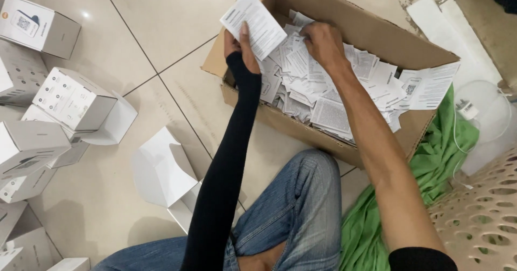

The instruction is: The person is unboxing products, checking the contents (leaflets), and packing them back into boxes.

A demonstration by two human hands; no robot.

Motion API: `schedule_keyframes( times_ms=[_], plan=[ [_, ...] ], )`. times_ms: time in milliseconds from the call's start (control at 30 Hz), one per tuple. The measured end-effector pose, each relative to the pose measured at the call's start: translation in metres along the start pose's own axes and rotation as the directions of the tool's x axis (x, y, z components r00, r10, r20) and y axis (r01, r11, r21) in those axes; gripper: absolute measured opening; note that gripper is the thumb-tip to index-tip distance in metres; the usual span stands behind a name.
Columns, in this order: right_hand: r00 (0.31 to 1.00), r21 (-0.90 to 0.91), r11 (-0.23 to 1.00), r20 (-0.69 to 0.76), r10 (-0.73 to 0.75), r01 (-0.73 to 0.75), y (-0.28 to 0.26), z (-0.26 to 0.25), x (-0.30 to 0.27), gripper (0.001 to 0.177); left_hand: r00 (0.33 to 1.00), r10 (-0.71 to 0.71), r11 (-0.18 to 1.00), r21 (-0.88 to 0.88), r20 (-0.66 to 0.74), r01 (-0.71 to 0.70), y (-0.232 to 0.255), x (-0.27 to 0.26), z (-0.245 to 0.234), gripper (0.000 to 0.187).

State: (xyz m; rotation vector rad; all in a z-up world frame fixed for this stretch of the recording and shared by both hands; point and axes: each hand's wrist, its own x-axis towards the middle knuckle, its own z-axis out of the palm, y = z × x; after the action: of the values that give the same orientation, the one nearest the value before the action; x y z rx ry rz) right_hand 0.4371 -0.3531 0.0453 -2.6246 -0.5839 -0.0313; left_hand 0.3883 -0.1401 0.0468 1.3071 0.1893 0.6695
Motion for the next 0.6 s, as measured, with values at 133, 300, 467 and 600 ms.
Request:
schedule_keyframes(
  times_ms=[133,300,467,600],
  plan=[
    [0.983,0.286,0.958,-0.170,0.069,-0.017,0.020,-0.002,0.001,0.012,0.987,-0.032,0.992,0.125,0.154,0.013,-0.008,-0.002,0.005,0.041],
    [0.987,0.304,0.940,-0.001,0.161,-0.153,-0.004,-0.010,-0.022,0.025,0.978,-0.041,0.998,0.054,0.204,0.031,0.009,-0.016,0.006,0.043],
    [0.981,0.006,0.996,-0.169,-0.092,0.095,0.021,0.042,-0.006,0.040,0.971,0.046,0.992,0.101,0.233,-0.071,0.018,-0.015,0.003,0.045],
    [0.972,-0.010,1.000,-0.235,-0.030,0.028,-0.012,0.011,-0.009,0.016,0.976,-0.072,0.985,0.167,0.206,0.038,0.007,-0.020,-0.001,0.045]
  ],
)
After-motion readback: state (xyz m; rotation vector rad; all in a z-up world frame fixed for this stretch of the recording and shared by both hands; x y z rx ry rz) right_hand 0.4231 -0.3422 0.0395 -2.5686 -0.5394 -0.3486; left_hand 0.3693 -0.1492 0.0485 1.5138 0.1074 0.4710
